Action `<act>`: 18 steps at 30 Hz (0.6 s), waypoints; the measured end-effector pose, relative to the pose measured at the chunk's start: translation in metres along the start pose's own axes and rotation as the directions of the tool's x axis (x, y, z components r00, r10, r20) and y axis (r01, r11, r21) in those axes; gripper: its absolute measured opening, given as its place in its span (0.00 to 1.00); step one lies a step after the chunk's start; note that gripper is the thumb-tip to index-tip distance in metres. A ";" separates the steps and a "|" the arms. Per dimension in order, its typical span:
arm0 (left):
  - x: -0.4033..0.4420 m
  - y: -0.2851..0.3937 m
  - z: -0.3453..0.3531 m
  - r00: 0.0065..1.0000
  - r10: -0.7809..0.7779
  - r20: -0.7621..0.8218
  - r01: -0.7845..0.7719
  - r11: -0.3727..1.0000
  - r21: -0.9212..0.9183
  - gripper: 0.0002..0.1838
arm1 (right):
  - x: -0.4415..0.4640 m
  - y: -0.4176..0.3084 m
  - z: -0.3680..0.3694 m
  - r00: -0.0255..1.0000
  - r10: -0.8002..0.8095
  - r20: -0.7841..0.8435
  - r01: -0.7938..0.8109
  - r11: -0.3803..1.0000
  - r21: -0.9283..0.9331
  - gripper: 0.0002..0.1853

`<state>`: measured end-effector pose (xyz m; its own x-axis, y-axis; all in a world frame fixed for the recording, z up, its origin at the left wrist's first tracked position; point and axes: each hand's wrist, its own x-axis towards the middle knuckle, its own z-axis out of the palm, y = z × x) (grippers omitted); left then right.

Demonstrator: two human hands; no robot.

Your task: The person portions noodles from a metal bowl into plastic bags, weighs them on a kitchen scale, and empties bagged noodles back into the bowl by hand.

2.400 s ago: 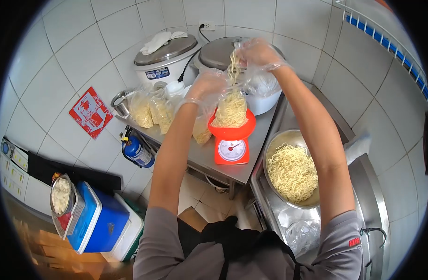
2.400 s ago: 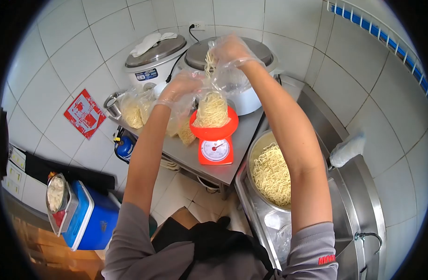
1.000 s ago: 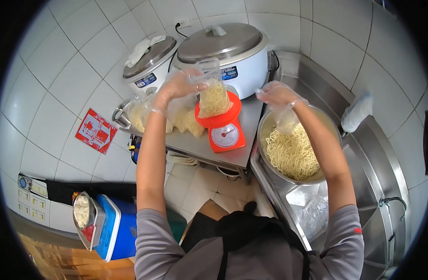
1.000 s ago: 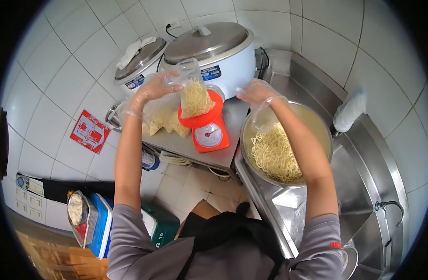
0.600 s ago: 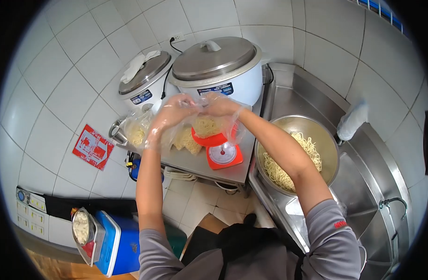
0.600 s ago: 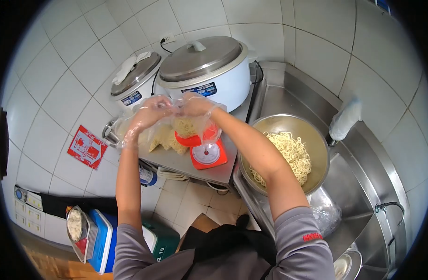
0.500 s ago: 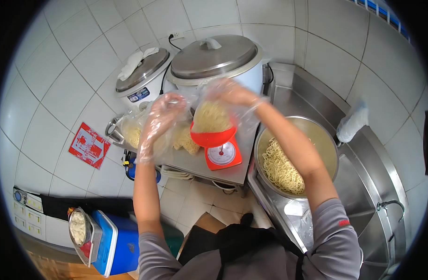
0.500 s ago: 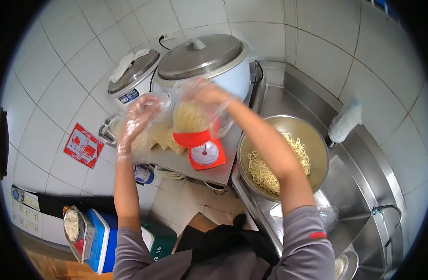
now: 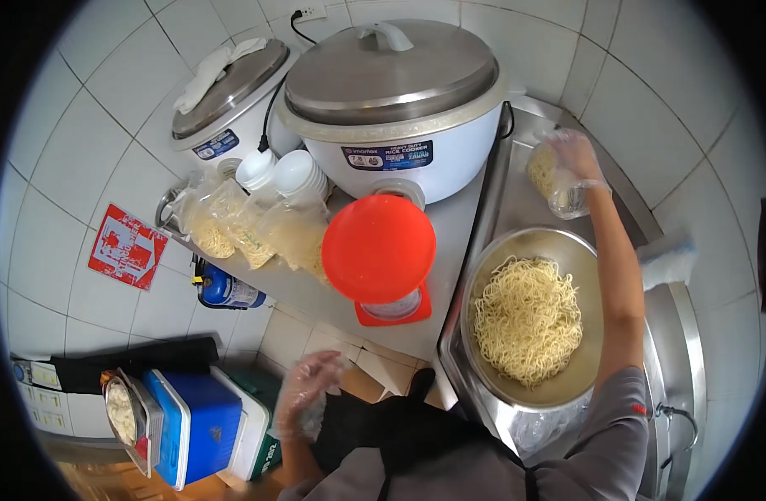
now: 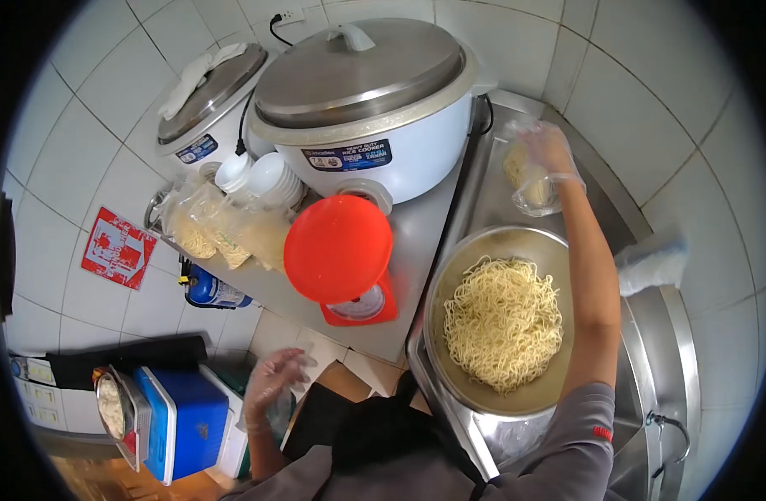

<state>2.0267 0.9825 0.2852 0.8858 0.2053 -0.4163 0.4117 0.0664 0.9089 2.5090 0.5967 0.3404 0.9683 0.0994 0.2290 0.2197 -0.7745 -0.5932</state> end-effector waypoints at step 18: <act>0.036 0.014 0.055 0.973 -0.054 0.224 0.014 0.984 0.177 0.17 | -0.083 0.047 -0.032 0.970 0.181 0.164 -0.241 0.821 0.517 0.08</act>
<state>2.0757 0.9371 0.2816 0.8876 -0.0225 -0.4601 0.4556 -0.1048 0.8840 2.4350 0.5320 0.3181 0.9982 0.0585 -0.0126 0.0079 -0.3374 -0.9413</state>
